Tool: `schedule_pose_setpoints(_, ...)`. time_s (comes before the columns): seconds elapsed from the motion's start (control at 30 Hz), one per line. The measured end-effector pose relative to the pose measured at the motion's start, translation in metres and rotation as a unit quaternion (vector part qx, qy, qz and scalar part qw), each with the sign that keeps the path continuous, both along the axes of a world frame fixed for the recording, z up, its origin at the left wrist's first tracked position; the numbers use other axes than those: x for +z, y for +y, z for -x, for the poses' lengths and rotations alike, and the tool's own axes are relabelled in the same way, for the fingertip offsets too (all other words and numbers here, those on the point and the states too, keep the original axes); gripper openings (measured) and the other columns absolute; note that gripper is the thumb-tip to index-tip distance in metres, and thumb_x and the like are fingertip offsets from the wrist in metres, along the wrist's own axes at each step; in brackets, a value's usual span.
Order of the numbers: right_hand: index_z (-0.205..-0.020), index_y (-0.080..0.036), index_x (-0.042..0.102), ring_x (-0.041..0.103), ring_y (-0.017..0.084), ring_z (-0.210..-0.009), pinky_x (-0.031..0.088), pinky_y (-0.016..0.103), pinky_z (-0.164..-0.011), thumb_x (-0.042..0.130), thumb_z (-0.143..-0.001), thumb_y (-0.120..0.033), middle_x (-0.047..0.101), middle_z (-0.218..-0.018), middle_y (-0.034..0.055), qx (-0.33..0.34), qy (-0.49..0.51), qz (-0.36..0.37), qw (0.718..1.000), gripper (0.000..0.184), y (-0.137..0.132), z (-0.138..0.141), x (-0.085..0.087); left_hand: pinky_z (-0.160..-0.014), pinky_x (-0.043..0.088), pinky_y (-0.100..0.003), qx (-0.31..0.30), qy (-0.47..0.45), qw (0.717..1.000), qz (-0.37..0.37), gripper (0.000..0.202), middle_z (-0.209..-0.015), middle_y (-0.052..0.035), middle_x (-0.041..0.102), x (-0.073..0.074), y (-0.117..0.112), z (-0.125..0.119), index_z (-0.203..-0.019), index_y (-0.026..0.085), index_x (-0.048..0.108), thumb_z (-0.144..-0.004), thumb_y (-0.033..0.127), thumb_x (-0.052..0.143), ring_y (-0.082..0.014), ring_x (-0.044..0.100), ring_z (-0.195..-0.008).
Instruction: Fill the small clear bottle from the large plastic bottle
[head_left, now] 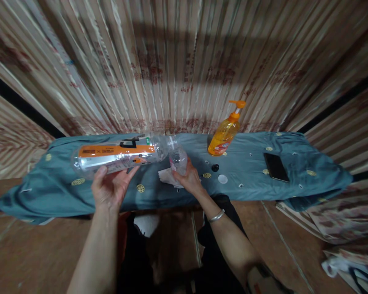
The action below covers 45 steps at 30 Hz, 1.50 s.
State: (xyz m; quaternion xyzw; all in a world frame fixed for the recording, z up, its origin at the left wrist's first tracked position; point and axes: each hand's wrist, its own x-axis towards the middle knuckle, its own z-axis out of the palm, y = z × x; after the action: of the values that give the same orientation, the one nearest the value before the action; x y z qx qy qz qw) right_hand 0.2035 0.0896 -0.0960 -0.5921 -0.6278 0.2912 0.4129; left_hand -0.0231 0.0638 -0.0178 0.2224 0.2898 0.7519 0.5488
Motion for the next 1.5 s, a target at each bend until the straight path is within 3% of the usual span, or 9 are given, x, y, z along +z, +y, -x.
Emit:
schedule_pose_setpoints(0.43,-0.148,-0.019,0.042,0.065,0.031,-0.129,0.053,0.048,-0.111,0.079,-0.076,-0.038,0.064,-0.142,0.0150,0.024,0.004,-0.031,0.999,0.084,0.000,-0.003,-0.005,-0.097,0.056,-0.061,-0.003,0.022,1.000,-0.008,0.055,-0.135,-0.0085,0.070,0.006,-0.001,-0.001,-0.103,0.029,0.073,-0.052,0.027,0.094,-0.0422,0.047,-0.144)
schedule_pose_setpoints(0.7,-0.157,-0.017,0.025,0.068,0.033,-0.126,0.056,0.049,-0.106,0.076,-0.078,-0.036,0.065,-0.141,0.0176,0.021,0.000,-0.006,1.000,0.096,-0.002,-0.004,-0.006,-0.099,0.054,-0.065,0.016,0.030,0.999,0.003,0.054,-0.129,-0.0090,0.073,0.006,-0.003,0.003,-0.102,0.028,0.072,-0.053,0.026,0.094,-0.0433,0.049,-0.142)
schedule_pose_setpoints(0.97,-0.149,-0.019,0.038,0.071,0.031,-0.120,0.057,0.046,-0.104,0.074,-0.079,-0.033,0.070,-0.133,0.0132,0.016,0.013,-0.003,1.000,0.080,-0.004,-0.003,-0.007,-0.105,0.049,-0.068,0.022,0.024,0.999,0.019,0.052,-0.123,-0.0091,0.075,0.006,-0.001,-0.003,-0.096,0.026,0.072,-0.050,0.030,0.095,-0.0430,0.046,-0.144)
schedule_pose_setpoints(1.23,-0.144,-0.024,0.045,0.069,0.031,-0.123,0.057,0.048,-0.105,0.074,-0.080,-0.035,0.070,-0.131,0.0109,0.011,0.010,-0.024,1.000,0.071,-0.004,-0.003,-0.013,-0.110,0.042,-0.071,0.031,-0.001,0.999,0.025,0.035,-0.121,-0.0027,0.077,0.004,0.001,-0.013,-0.090,0.030,0.071,-0.061,0.038,0.089,-0.0369,0.044,-0.147)
schedule_pose_setpoints(1.5,-0.146,-0.016,0.044,0.070,0.031,-0.119,0.057,0.048,-0.103,0.073,-0.080,-0.033,0.070,-0.131,0.0140,0.010,-0.004,-0.002,1.000,0.074,-0.004,-0.003,-0.008,-0.110,0.043,-0.072,0.022,0.029,0.999,0.030,0.034,-0.104,-0.0047,0.079,0.007,0.000,-0.015,-0.082,0.026,0.071,-0.055,0.033,0.091,-0.0393,0.059,-0.132)
